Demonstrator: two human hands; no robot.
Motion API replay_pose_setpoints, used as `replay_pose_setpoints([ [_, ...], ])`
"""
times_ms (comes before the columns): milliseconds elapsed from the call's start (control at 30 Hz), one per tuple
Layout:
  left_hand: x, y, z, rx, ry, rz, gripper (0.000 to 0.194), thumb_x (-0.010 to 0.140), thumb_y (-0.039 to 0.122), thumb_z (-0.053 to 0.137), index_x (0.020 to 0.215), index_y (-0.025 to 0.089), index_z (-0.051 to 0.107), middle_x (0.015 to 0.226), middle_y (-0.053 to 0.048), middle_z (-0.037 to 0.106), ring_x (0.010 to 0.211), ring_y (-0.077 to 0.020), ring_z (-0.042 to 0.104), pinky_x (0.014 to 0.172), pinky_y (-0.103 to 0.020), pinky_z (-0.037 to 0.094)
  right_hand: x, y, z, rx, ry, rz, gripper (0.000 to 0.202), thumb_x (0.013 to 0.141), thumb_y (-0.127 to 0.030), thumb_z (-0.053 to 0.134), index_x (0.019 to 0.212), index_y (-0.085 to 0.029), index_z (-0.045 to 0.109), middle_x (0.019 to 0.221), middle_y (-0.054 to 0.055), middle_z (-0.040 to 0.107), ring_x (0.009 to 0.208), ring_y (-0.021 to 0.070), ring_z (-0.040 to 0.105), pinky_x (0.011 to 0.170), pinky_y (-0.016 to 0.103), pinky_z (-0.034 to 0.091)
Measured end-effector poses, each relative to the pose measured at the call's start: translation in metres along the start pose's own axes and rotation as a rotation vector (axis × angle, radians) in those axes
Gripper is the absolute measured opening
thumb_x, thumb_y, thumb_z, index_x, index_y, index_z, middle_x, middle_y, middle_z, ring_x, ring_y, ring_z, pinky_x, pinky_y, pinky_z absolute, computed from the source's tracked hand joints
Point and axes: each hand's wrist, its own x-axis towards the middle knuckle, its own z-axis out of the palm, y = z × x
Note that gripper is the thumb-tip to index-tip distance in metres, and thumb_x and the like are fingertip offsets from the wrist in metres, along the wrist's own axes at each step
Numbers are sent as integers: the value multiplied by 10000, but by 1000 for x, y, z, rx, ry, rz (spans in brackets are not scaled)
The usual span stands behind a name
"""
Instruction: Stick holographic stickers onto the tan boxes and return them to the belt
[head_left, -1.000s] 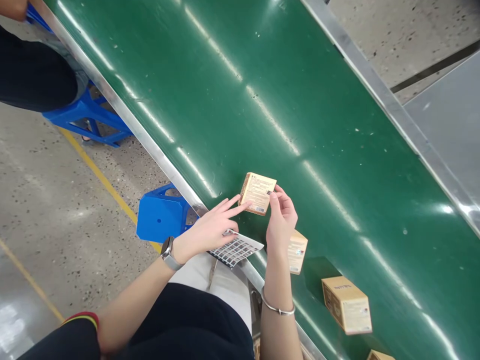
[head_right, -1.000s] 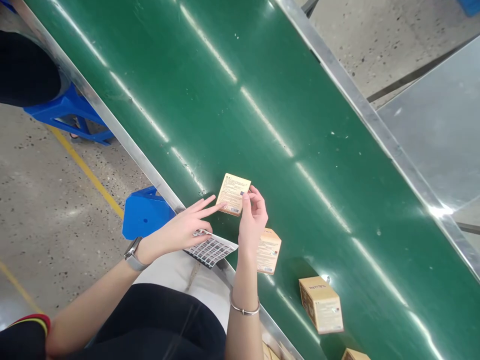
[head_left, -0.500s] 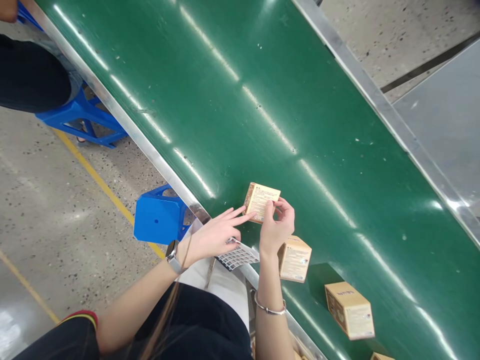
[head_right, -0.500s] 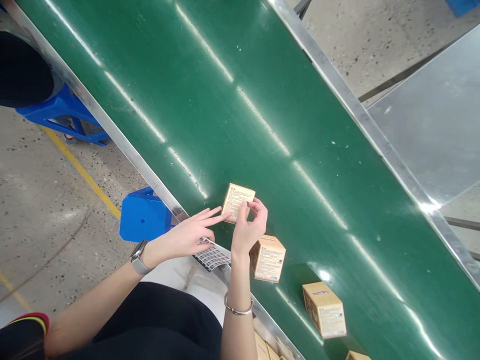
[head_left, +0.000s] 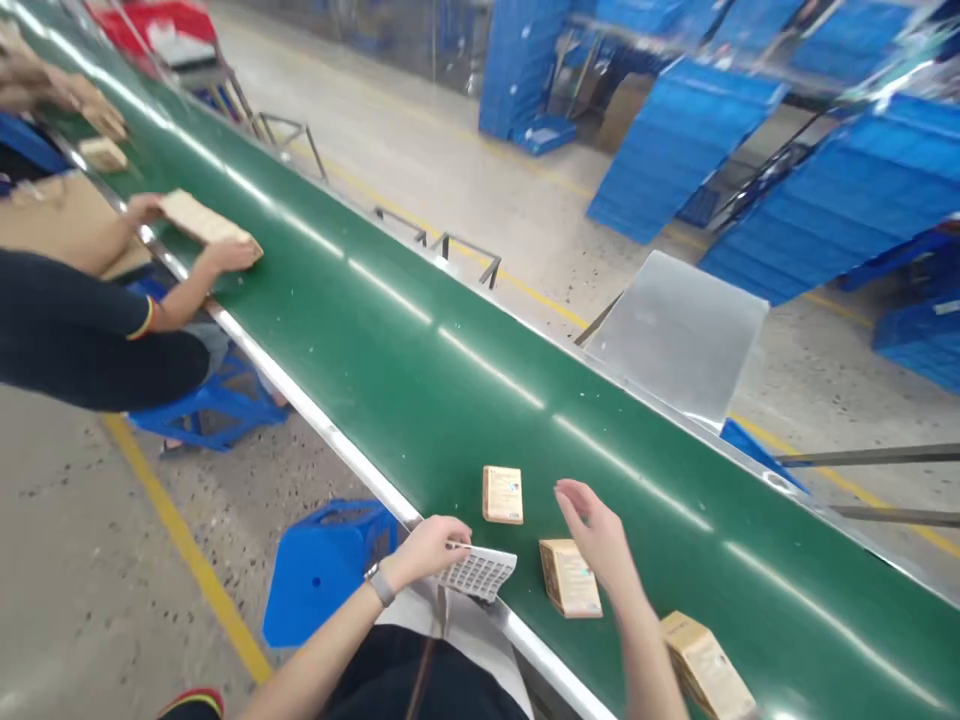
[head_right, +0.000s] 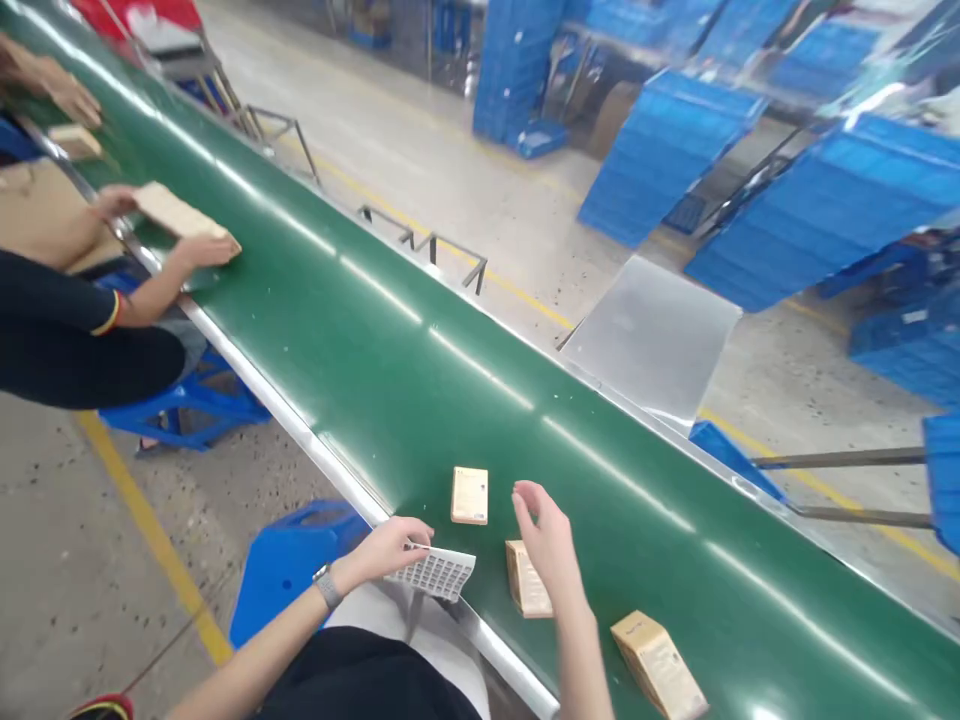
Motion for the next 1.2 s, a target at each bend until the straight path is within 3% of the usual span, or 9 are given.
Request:
replay_pose_setpoints([
  [100, -5, 15, -25, 44, -9, 4, 154, 802, 184, 555, 796, 146, 703, 787, -35, 750, 750, -180, 685, 646, -228, 497, -18, -17, -31, -118, -33, -111, 312, 750, -496, 627, 901, -233, 702, 862, 76, 754, 784, 266, 714, 758, 464, 570],
  [233, 2, 53, -50, 63, -140, 112, 168, 803, 212, 574, 802, 129, 721, 775, -36, 739, 719, -164, 658, 634, -214, 470, -67, -44, -37, -190, -78, -209, 288, 799, -416, 629, 1027, -252, 692, 1009, 77, 742, 941, 266, 698, 843, 471, 557],
  [333, 6, 93, -50, 41, -289, 224, 205, 824, 280, 598, 856, 129, 733, 825, -46, 746, 751, -167, 660, 674, -220, 478, -105, -64, -36, -192, -111, -241, 266, 833, -352, 626, 1078, -255, 671, 1042, 62, 729, 1003, 240, 677, 883, 431, 544],
  [467, -6, 142, -30, 37, -462, 356, 199, 813, 295, 634, 894, 143, 734, 824, -38, 749, 753, -164, 662, 704, -225, 486, -155, -70, -55, -236, -24, -170, 159, 901, -357, 568, 929, -248, 681, 870, 22, 731, 822, 195, 687, 751, 333, 556],
  [600, -34, 176, 2, 112, -489, 405, 165, 769, 281, 688, 840, 136, 727, 715, -21, 722, 690, -163, 649, 647, -224, 469, -218, -66, -86, -279, 143, -139, 207, 933, -369, 533, 834, -247, 668, 788, 13, 712, 740, 186, 670, 681, 305, 533],
  [733, -71, 191, 48, 169, -572, 500, 155, 795, 271, 677, 741, 140, 736, 684, -13, 715, 650, -134, 616, 612, -201, 430, -299, -59, -104, -335, 236, -111, 207, 960, -295, 494, 836, -234, 648, 805, 24, 716, 765, 191, 672, 724, 324, 524],
  [933, -153, 184, 142, 170, -735, 621, 166, 819, 260, 674, 733, 136, 743, 627, 1, 678, 575, -103, 543, 556, -190, 374, -436, -44, -108, -446, 464, -59, 115, 958, -290, 525, 955, -225, 620, 917, 44, 724, 878, 204, 668, 776, 334, 514],
  [1033, -196, 176, 188, 121, -817, 627, 171, 823, 264, 676, 735, 133, 744, 627, 0, 672, 571, -98, 530, 561, -189, 372, -499, -38, -108, -530, 534, -77, 94, 962, -228, 522, 920, -221, 606, 862, 28, 717, 813, 180, 658, 753, 310, 497],
  [1200, -242, 167, 240, 188, -980, 611, 206, 837, 305, 668, 776, 125, 749, 630, -4, 672, 555, -92, 507, 536, -188, 344, -574, -25, -105, -587, 646, -76, 85, 963, -195, 519, 932, -211, 597, 822, 23, 712, 736, 164, 647, 717, 301, 479],
])
